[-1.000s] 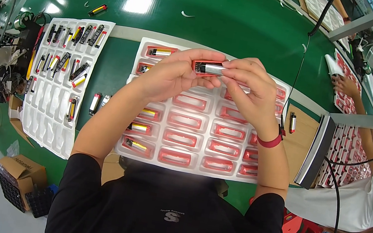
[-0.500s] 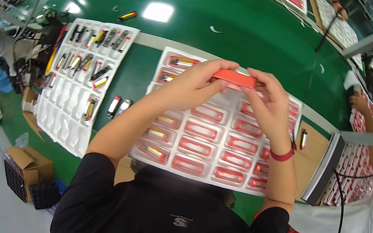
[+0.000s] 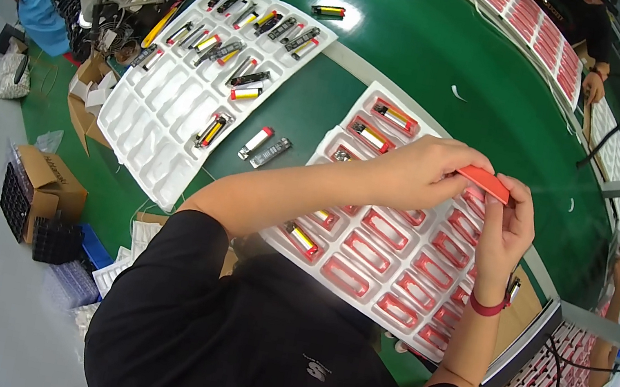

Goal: The person assembles electronic components by hand, placing them into plastic casings, then sorts the assembled units into sorting trays.

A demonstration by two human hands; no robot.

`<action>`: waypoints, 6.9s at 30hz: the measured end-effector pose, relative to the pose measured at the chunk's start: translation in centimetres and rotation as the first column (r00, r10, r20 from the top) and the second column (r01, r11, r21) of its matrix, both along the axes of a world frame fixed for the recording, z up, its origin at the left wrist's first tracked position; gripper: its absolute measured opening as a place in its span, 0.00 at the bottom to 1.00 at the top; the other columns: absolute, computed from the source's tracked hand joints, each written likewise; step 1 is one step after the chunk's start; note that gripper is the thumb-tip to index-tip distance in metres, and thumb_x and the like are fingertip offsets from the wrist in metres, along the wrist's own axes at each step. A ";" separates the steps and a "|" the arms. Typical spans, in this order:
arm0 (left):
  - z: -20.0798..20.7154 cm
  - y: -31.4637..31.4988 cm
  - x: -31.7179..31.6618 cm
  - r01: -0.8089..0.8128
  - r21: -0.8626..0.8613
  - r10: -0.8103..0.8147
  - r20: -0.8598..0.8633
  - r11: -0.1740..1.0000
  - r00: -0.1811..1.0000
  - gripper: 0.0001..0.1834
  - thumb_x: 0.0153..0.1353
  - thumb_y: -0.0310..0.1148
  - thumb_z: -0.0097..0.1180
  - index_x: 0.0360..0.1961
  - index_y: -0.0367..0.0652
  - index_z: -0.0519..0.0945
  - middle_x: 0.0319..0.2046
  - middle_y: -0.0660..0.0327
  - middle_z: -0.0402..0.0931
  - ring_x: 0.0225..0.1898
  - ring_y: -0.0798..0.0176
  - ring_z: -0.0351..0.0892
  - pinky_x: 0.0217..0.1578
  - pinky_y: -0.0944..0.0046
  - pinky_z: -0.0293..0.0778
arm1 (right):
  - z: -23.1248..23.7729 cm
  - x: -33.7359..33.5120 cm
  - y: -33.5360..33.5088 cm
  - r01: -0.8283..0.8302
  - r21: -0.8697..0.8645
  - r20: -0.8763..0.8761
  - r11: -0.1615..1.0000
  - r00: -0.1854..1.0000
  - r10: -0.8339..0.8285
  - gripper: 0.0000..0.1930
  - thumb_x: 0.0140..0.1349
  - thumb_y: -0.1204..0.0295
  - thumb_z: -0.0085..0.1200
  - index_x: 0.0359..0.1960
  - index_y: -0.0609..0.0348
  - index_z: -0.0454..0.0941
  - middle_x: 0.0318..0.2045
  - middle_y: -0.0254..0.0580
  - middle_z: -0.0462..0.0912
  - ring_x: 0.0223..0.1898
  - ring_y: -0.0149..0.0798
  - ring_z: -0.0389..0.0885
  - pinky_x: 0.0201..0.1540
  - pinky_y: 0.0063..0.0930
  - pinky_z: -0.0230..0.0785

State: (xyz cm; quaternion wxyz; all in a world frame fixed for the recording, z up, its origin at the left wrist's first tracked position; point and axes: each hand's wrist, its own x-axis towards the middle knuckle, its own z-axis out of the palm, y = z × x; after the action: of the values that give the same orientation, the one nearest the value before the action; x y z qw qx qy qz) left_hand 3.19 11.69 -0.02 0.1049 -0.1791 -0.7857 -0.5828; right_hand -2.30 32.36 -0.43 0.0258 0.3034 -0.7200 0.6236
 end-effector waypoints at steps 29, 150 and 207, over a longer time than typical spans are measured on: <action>0.6 -3.5 4.8 0.022 0.275 -0.089 0.237 0.961 0.967 0.14 0.61 0.21 0.62 0.49 0.39 0.81 0.50 0.57 0.77 0.50 0.62 0.77 0.49 0.63 0.74 | 0.1 3.0 -1.1 -0.394 -0.264 0.556 0.881 0.684 0.472 0.21 0.70 0.76 0.57 0.63 0.64 0.72 0.55 0.46 0.81 0.51 0.37 0.83 0.55 0.31 0.77; -4.1 1.3 -3.2 0.084 0.279 -0.123 0.127 0.957 0.984 0.18 0.64 0.19 0.61 0.56 0.39 0.79 0.62 0.51 0.74 0.56 0.66 0.78 0.50 0.67 0.80 | -0.2 -3.2 3.3 -0.074 -0.205 0.599 0.976 0.779 0.185 0.08 0.66 0.77 0.60 0.45 0.66 0.84 0.34 0.38 0.87 0.31 0.26 0.80 0.35 0.19 0.73; -3.7 2.1 -1.9 0.046 0.475 -0.201 0.279 0.879 0.939 0.16 0.73 0.25 0.49 0.60 0.36 0.73 0.49 0.56 0.80 0.46 0.68 0.80 0.49 0.65 0.79 | -0.7 -2.5 2.9 -0.105 0.100 0.058 0.989 0.993 0.099 0.19 0.59 0.86 0.62 0.53 0.64 0.81 0.48 0.47 0.80 0.47 0.37 0.83 0.46 0.26 0.80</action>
State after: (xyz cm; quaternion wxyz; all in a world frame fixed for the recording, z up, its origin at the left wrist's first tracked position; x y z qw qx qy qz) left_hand 1.27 13.79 -3.76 -0.0223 -0.1025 -0.6176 -0.7795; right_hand -4.77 35.30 -1.14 -0.0408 0.3243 -0.7351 0.5939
